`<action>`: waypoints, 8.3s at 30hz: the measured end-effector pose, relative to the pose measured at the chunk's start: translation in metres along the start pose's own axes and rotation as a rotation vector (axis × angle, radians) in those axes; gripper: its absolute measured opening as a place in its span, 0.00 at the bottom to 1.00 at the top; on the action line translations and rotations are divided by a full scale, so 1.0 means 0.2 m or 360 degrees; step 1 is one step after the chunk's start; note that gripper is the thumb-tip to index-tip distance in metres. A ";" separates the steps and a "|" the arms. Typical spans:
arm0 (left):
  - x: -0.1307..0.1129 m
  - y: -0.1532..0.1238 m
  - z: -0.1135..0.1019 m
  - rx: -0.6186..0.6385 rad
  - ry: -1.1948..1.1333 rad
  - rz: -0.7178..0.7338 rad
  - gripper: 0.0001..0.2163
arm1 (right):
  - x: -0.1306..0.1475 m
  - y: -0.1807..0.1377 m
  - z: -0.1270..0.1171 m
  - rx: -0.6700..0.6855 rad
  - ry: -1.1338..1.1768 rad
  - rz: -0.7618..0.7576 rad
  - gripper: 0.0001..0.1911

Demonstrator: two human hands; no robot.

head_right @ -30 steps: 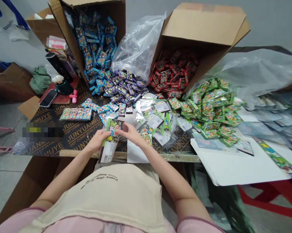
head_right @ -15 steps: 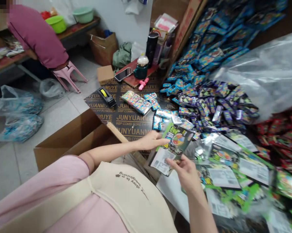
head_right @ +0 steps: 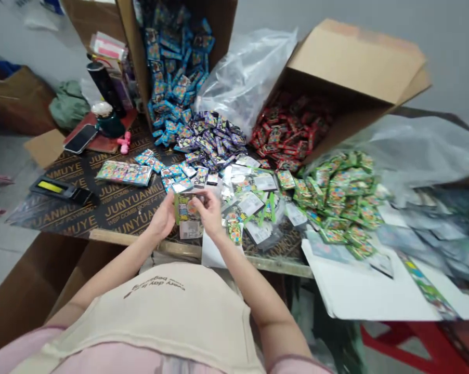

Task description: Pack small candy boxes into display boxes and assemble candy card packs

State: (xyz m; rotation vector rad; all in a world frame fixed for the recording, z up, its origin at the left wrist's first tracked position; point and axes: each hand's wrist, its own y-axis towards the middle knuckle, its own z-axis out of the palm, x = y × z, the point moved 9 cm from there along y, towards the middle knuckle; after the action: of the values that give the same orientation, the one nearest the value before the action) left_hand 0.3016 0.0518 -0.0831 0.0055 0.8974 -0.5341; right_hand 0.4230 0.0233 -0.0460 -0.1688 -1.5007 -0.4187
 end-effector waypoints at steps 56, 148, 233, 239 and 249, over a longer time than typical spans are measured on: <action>-0.60 -0.35 -0.94 -0.1307 0.1609 0.0890 0.10 | -0.35 0.35 0.20 0.0313 -0.1870 -0.0355 0.43; -0.03 0.02 -0.24 0.0164 0.1551 0.0176 0.43 | -0.06 -0.02 0.01 0.0441 -0.1518 -0.0642 0.36; -0.09 0.00 -0.21 0.0439 0.2351 0.0704 0.49 | -0.07 -0.15 -0.04 0.0626 -0.1158 -0.0540 0.37; 0.00 0.03 -0.23 0.0506 0.2689 0.0757 0.47 | -0.05 -0.01 -0.52 0.0045 -0.1539 -0.0378 0.33; 0.11 0.04 -0.31 0.0567 0.2954 0.0847 0.37 | -0.09 0.07 -1.14 -0.0092 -0.2244 -0.0188 0.38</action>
State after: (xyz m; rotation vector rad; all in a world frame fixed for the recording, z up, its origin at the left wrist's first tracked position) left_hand 0.2696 0.0633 -0.1397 1.1989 2.4585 -0.0252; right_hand 0.6400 -0.0432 -0.0790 -0.4822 -2.8912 -0.4472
